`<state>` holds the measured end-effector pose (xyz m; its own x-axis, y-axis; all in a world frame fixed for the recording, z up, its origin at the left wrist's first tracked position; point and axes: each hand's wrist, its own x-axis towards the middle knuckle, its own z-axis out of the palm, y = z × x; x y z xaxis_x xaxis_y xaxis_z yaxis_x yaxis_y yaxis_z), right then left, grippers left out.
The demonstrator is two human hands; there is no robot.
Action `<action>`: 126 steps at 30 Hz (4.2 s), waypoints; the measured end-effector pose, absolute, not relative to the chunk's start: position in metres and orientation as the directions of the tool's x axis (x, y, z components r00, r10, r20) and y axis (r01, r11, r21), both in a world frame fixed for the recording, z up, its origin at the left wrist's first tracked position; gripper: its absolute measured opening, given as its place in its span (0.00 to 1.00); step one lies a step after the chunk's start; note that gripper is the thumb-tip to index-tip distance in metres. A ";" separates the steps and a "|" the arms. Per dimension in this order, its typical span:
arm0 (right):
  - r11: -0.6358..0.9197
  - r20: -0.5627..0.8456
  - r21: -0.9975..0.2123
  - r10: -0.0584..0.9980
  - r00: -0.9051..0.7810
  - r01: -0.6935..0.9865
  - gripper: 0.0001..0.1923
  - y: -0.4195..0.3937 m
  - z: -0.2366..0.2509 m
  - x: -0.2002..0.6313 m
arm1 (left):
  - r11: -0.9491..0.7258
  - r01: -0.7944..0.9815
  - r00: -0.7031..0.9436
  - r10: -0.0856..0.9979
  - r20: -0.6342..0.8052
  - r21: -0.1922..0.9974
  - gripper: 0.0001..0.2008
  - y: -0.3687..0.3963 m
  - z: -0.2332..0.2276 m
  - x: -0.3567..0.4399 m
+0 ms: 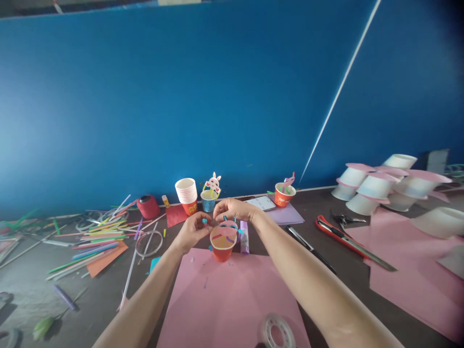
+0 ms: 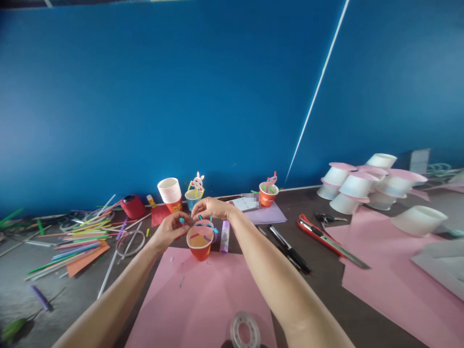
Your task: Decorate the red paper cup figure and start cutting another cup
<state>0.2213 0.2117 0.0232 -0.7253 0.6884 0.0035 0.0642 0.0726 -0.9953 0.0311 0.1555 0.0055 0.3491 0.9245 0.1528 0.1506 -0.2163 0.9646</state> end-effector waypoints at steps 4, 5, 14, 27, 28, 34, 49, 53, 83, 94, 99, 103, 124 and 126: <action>0.070 0.001 -0.995 0.707 -0.707 0.069 0.10 0.209 0.022 0.222 | -0.287 0.177 0.359 0.909 0.210 0.941 0.10 0.151 0.004 0.034; 0.068 -0.001 -0.995 0.711 -0.703 0.070 0.10 0.209 0.021 0.222 | -0.293 0.185 0.353 0.911 0.215 0.938 0.10 0.150 0.003 0.034; 0.045 -0.017 -0.996 0.739 -0.674 0.074 0.14 0.204 0.020 0.218 | 0.027 -0.158 0.394 0.918 0.039 0.987 0.21 0.141 -0.010 0.022; 0.037 -0.047 -0.993 0.735 -0.676 0.110 0.13 0.199 0.023 0.214 | 0.092 -0.208 0.406 0.914 0.000 0.974 0.22 0.143 -0.007 0.027; 0.038 -0.047 -0.993 0.737 -0.674 0.111 0.13 0.198 0.023 0.214 | 0.094 -0.194 0.406 0.914 -0.007 0.976 0.21 0.143 -0.007 0.027; 0.041 -0.037 -0.994 0.757 -0.652 0.103 0.13 0.195 0.019 0.215 | 0.085 -0.115 0.360 0.932 -0.038 0.990 0.17 0.146 -0.011 0.029; 0.028 -0.060 -0.993 0.733 -0.678 0.117 0.11 0.192 0.024 0.214 | 0.022 -0.128 0.350 0.937 0.024 0.992 0.14 0.148 -0.010 0.031; 0.026 -0.062 -0.992 0.732 -0.679 0.120 0.11 0.192 0.023 0.214 | -0.006 -0.123 0.353 0.934 0.049 0.992 0.13 0.147 -0.008 0.031; 0.057 0.153 -0.976 0.865 -0.478 -0.209 0.33 0.164 0.006 0.239 | -0.083 -0.097 0.277 0.955 0.107 0.992 0.09 0.136 -0.008 0.035; 0.259 0.124 -0.882 0.933 -0.337 0.392 0.09 0.129 0.027 0.244 | -0.010 -0.122 0.258 0.965 0.041 0.992 0.10 0.128 0.001 0.043; 0.297 0.153 -0.878 0.917 -0.367 0.376 0.09 0.126 0.033 0.237 | 0.007 -0.047 0.282 0.959 0.007 0.999 0.10 0.127 0.000 0.040; 0.298 0.142 -0.870 0.915 -0.379 0.393 0.09 0.122 0.036 0.233 | -0.021 0.016 0.301 0.953 0.015 1.000 0.08 0.125 0.001 0.041; 0.229 0.076 -0.903 0.918 -0.388 0.364 0.09 0.121 0.036 0.226 | -0.200 0.250 0.384 0.919 0.092 0.947 0.06 0.121 0.009 0.043; 0.211 0.062 -0.911 0.920 -0.387 0.355 0.09 0.120 0.036 0.226 | -0.212 0.255 0.401 0.911 0.096 0.943 0.06 0.121 0.009 0.043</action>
